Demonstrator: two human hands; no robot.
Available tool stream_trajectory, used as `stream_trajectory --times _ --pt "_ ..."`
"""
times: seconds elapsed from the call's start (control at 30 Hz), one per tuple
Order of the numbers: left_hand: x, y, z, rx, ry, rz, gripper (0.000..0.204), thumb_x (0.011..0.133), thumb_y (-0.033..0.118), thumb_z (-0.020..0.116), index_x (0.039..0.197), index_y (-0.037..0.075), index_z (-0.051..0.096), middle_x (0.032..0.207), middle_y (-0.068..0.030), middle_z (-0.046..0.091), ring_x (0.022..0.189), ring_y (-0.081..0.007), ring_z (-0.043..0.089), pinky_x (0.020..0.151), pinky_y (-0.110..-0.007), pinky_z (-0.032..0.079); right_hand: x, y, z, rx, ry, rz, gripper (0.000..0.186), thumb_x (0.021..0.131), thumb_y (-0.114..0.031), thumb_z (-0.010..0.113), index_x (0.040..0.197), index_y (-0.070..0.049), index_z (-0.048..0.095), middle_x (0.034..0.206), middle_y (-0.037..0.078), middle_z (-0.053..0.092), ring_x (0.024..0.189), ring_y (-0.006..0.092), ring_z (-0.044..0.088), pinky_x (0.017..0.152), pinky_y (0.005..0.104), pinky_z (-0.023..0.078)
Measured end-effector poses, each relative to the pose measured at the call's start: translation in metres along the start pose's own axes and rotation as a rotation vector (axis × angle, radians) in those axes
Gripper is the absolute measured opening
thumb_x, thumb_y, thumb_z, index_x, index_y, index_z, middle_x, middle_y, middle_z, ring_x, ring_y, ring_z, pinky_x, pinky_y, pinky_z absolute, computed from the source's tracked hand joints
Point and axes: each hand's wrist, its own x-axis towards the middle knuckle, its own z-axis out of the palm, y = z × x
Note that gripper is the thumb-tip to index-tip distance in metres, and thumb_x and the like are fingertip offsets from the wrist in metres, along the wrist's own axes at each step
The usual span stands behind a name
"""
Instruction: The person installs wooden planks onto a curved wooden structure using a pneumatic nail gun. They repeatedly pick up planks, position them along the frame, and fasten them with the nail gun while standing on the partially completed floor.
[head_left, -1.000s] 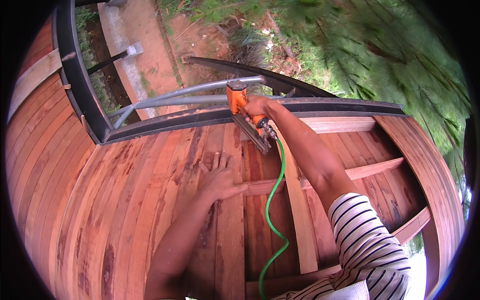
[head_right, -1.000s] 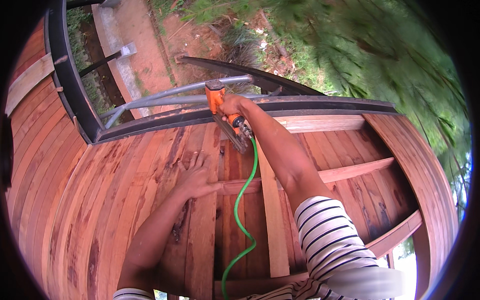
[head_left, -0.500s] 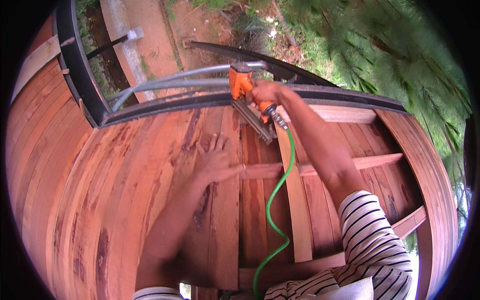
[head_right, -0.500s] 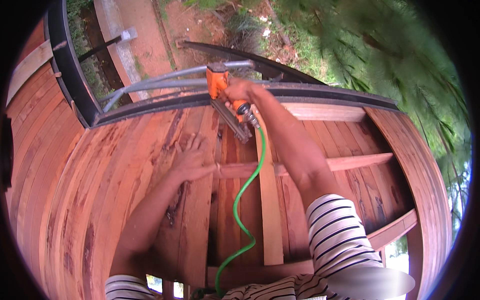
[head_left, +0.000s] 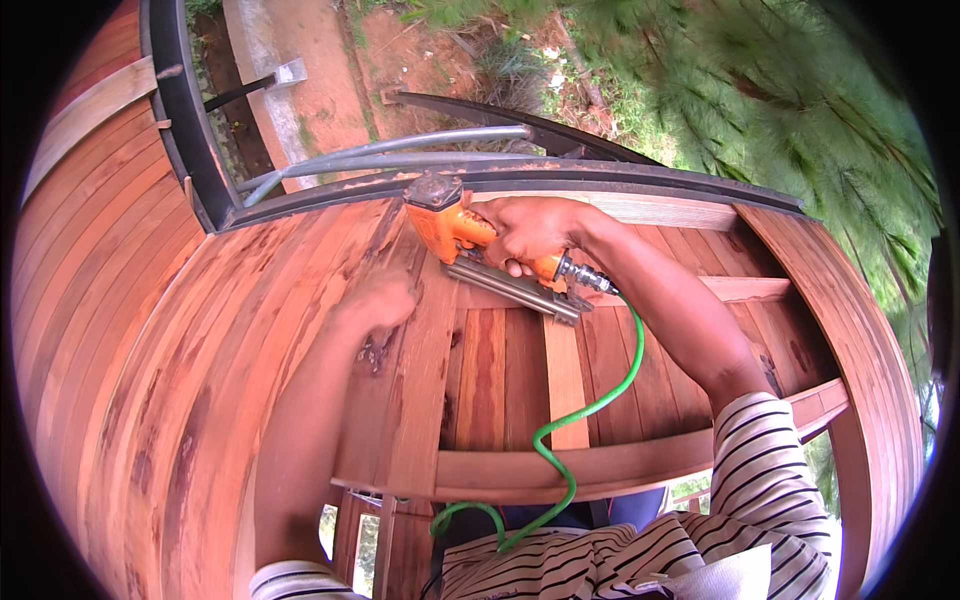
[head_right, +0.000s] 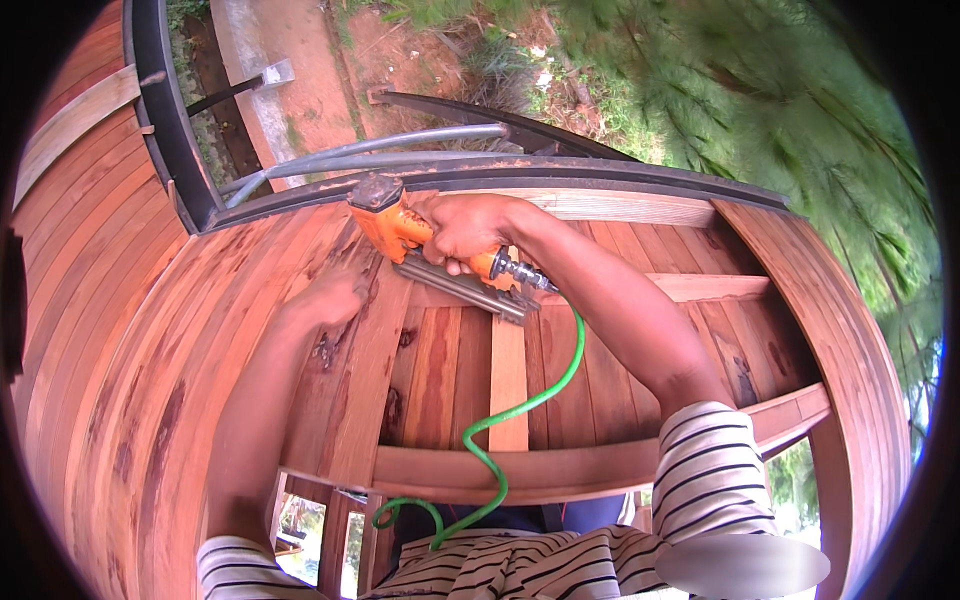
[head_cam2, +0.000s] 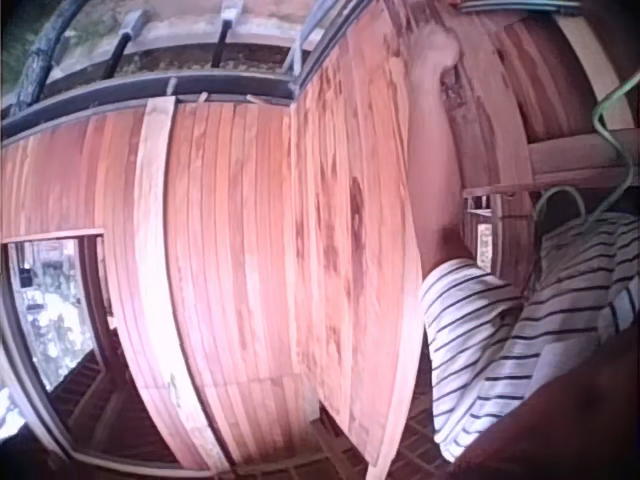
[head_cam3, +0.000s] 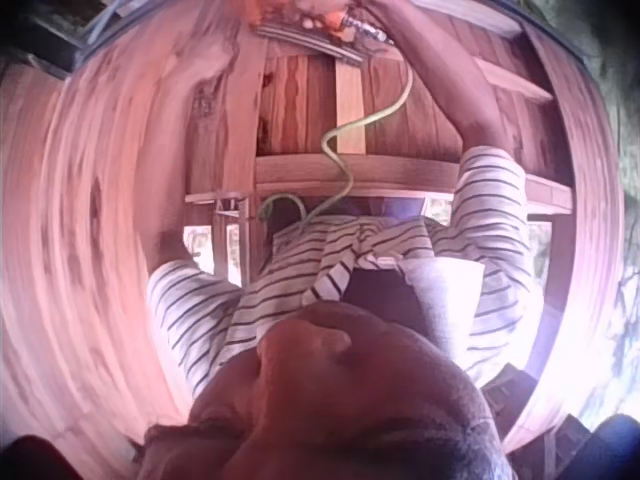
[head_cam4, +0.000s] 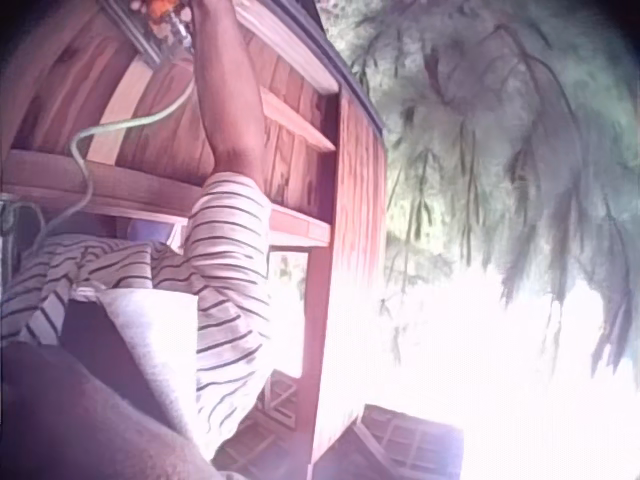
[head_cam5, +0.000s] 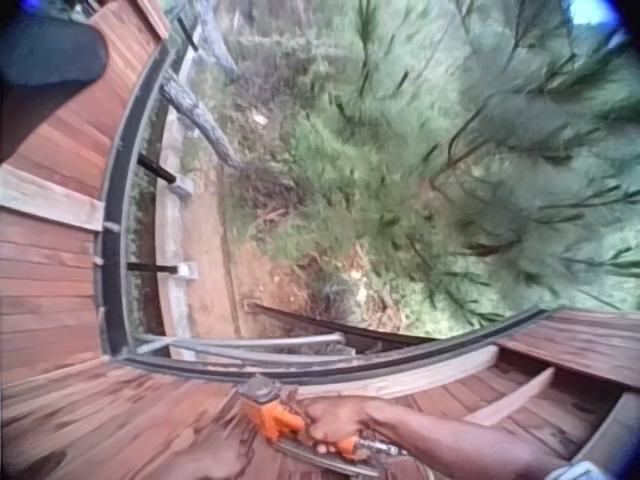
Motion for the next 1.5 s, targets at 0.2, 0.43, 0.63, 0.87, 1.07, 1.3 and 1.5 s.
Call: stream_trajectory --times 0.2,0.43,0.63,0.87,1.07,1.3,1.5 --pt "-0.15 0.043 0.003 0.006 0.495 0.238 0.033 0.091 0.022 0.051 0.08 -0.006 0.065 0.086 -0.0262 0.064 0.081 -0.0445 0.063 0.076 -0.051 0.049 -0.001 -0.002 0.004 -0.03 0.011 0.02 0.06 0.075 0.0 0.057 0.134 -0.002 0.044 0.066 0.003 0.056 0.052 0.0125 0.055 0.046 0.0289 0.046" --pt "-0.212 0.047 0.079 -0.097 0.871 0.136 0.035 0.094 0.026 0.051 0.077 -0.002 0.062 0.078 -0.02 0.063 0.079 -0.0398 0.063 0.074 -0.05 0.049 0.015 0.008 -0.002 -0.054 -0.074 0.036 0.022 0.076 -0.002 0.059 0.098 0.0 0.06 0.065 0.003 0.057 0.051 0.0125 0.055 0.044 0.0287 0.045" --pt "-0.201 0.043 0.106 -0.297 1.255 0.25 0.037 0.09 0.03 0.057 0.066 0.001 0.054 0.063 -0.0153 0.053 0.061 -0.0367 0.055 0.06 -0.047 0.042 0.019 0.021 0.001 -0.03 -0.018 0.037 0.018 0.078 -0.002 0.058 0.096 -0.002 0.06 0.069 0.002 0.058 0.052 0.0101 0.054 0.044 0.0277 0.045" --pt "-0.2 0.041 0.116 -0.244 1.348 0.208 0.038 0.081 0.026 0.068 0.059 0.008 0.043 0.056 -0.0102 0.046 0.054 -0.0321 0.048 0.052 -0.044 0.036 0.013 -0.004 0.02 0.035 0.071 -0.014 0.025 0.073 0.003 0.059 0.097 0.001 0.056 0.063 0.005 0.057 0.05 0.0136 0.057 0.044 0.0301 0.047" --pt "-0.204 0.044 0.111 -0.19 1.332 0.167 0.036 0.078 0.029 0.071 0.062 0.008 0.047 0.057 -0.0102 0.049 0.054 -0.0321 0.051 0.052 -0.044 0.039 0.026 -0.012 0.016 -0.139 -0.024 0.059 0.034 0.078 -0.004 0.063 0.112 -0.002 0.056 0.086 0.003 0.064 0.061 0.0097 0.058 0.055 0.0272 0.05" --pt "-0.205 0.039 0.106 -0.217 1.439 0.193 0.036 0.08 0.042 0.066 0.084 0.006 0.071 0.072 -0.0123 0.067 0.064 -0.0274 0.067 0.061 -0.041 0.054 0.033 -0.056 0.034 -0.343 0.012 0.17 0.041 0.082 -0.007 0.071 0.12 -0.008 0.055 0.078 -0.001 0.061 0.055 0.0055 0.053 0.048 0.0242 0.047" --pt "-0.21 0.031 0.117 -0.322 1.403 0.203 0.046 0.082 0.049 0.064 0.078 0.003 0.071 0.072 -0.0141 0.069 0.072 -0.0285 0.07 0.069 -0.042 0.056 0.008 -0.084 0.06 -0.079 0.356 0.118 0.034 0.085 -0.008 0.062 0.118 -0.002 0.055 0.079 0.005 0.058 0.057 0.0123 0.058 0.044 0.0329 0.055"
